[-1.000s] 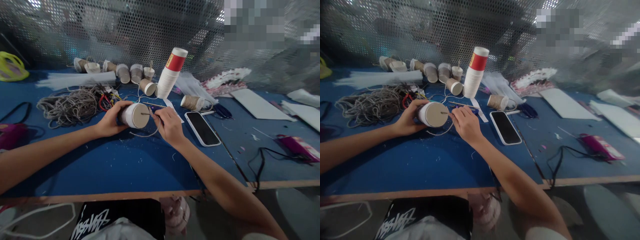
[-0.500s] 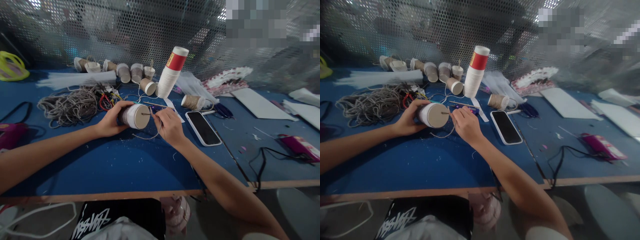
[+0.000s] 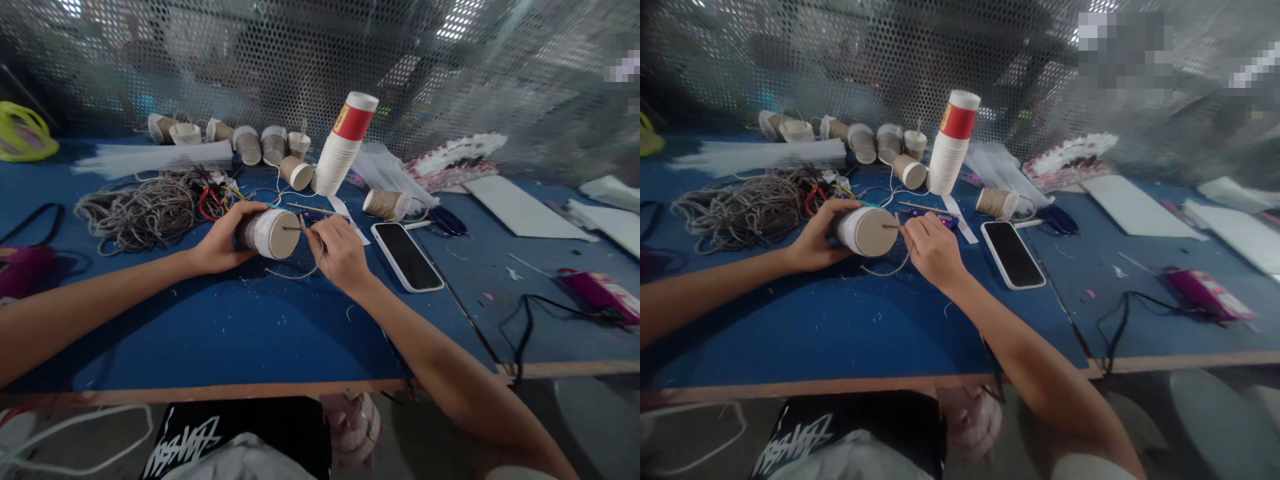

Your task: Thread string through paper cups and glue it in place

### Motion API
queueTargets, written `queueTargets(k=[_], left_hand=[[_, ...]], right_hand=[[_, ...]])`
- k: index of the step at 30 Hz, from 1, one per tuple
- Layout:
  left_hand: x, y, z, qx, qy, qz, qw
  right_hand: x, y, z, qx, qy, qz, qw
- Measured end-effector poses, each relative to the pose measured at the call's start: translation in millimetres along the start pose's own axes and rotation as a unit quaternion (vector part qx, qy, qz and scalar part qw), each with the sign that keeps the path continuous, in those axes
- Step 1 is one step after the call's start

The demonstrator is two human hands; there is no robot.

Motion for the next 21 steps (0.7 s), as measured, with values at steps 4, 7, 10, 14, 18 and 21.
queueTargets(k=[4,7,10,14,18,21], left_hand=[[0.3,-0.3,-0.7,0.011,-0.005,0.003,1.000],[0.8,-1.2,-1.0,0.019,-0.007,0.021,1.000],[1.5,-1.4,-0.2,0.022,-0.016,0.034,0.999],[1.2,-1.1,1.1,0.032,-0.029,0.026,0.999],[0.0,-1.2,1.0,0.032,-0.018,0.007,0.999],[-0.1,-0.8,1.6,0.028,-0.018,0.008,0.999]], right_hand=[[0.0,0.7,0.9,0.026,-0.008,-0.002,1.000],[0.3,2.1,1.4,0.048,-0.021,-0.011,0.999],[-0.5,3.0,2.3,0.050,-0.037,-0.028,0.998],[-1.8,2.3,3.6,0.039,-0.039,-0.028,0.998],[-2.1,0.9,3.5,0.039,-0.021,-0.020,0.999],[-1.6,0.7,2.7,0.041,-0.026,-0.024,0.999]])
Point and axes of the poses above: each hand's wrist, its own x-axis towards the middle knuckle, its own y-axis out of the back of the hand, z = x × y, the point moved 1 cm from there along x, towards the middle knuckle, and after that the axes turned 13 degrees about x, right-handed, at the moved point
